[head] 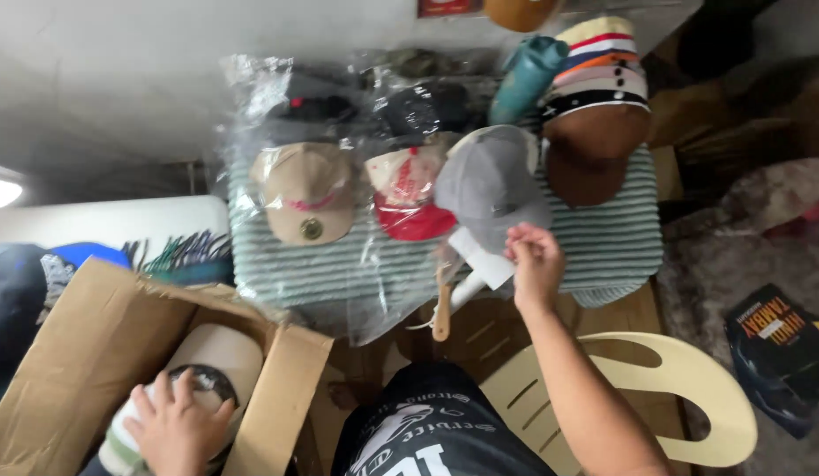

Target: Organizing and packing various baseball caps into a cardboard box at a packing station.

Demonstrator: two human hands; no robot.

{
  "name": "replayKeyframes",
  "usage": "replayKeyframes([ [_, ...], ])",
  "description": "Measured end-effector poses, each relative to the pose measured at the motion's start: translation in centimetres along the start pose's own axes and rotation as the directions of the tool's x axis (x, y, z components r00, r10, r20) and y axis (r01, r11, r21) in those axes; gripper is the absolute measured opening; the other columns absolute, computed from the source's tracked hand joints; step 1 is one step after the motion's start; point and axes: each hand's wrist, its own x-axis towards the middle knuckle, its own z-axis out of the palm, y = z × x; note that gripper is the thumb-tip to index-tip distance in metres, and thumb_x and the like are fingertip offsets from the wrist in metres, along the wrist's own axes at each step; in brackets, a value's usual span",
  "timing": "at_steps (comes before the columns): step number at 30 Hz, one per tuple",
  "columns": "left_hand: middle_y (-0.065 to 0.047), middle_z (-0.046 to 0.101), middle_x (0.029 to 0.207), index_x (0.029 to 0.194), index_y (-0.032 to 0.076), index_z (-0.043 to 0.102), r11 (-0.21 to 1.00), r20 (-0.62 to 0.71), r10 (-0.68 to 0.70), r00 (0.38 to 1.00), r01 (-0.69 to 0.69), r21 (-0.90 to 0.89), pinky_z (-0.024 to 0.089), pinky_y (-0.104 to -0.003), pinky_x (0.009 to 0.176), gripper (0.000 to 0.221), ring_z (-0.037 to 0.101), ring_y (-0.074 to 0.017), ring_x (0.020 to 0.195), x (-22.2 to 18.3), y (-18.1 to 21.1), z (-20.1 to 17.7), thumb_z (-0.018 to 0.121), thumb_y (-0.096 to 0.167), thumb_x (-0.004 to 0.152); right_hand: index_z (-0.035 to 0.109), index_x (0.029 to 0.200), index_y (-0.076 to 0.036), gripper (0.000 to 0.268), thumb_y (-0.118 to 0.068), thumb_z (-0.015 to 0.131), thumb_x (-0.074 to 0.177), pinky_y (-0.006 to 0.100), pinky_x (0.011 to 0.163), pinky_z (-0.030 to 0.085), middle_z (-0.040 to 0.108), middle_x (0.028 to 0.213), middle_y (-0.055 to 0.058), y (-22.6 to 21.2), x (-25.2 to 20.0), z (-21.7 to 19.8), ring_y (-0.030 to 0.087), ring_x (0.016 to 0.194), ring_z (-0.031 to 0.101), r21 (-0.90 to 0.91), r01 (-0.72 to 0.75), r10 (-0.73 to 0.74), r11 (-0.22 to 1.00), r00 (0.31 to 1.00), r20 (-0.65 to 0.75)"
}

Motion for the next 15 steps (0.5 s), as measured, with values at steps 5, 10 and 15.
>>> replayKeyframes([
  [5,-0.007,0.075,0.148,0.128,0.022,0.079,0.986,-0.671,0.010,0.742,-0.118,-0.116,0.043,-0.057,0.102,0.064,0.067,-0.0339,0.142,-1.6,3.0,7.1,0.065,0.071,0.089,0.064,0.120,-0.005,0.044,0.001,0.061,0.077,0.028,0.074,0.058,0.069,0.107,0.012,2.5,10.8,-6.9,0.017,0.088,0.068,0.337,-0.247,0.379,0.909,0.828,-0.414],
  [10,-0.013,0.078,0.115,0.116,0.011,0.082,0.887,-0.646,-0.074,0.760,-0.245,-0.390,0.041,-0.050,0.119,0.036,0.071,-0.0344,0.121,-2.1,6.2,10.7,0.057,0.036,0.108,0.058,0.096,-0.012,0.020,0.001,0.061,0.081,0.032,0.058,0.047,0.056,0.076,0.006,7.0,17.9,-10.5,0.020,0.067,0.056,0.515,-0.375,0.593,0.771,0.719,-0.364],
  [15,-0.013,0.077,0.097,0.111,0.011,0.082,0.855,-0.548,-0.120,0.828,-0.194,-0.481,0.043,-0.047,0.120,0.043,0.070,-0.0330,0.100,-1.2,5.9,12.6,0.048,0.037,0.108,0.069,0.097,-0.014,0.006,-0.018,0.068,0.093,0.033,0.078,0.049,0.073,0.095,0.004,6.6,20.9,-10.8,0.019,0.077,0.059,0.717,-0.471,0.756,0.513,0.645,-0.117],
])
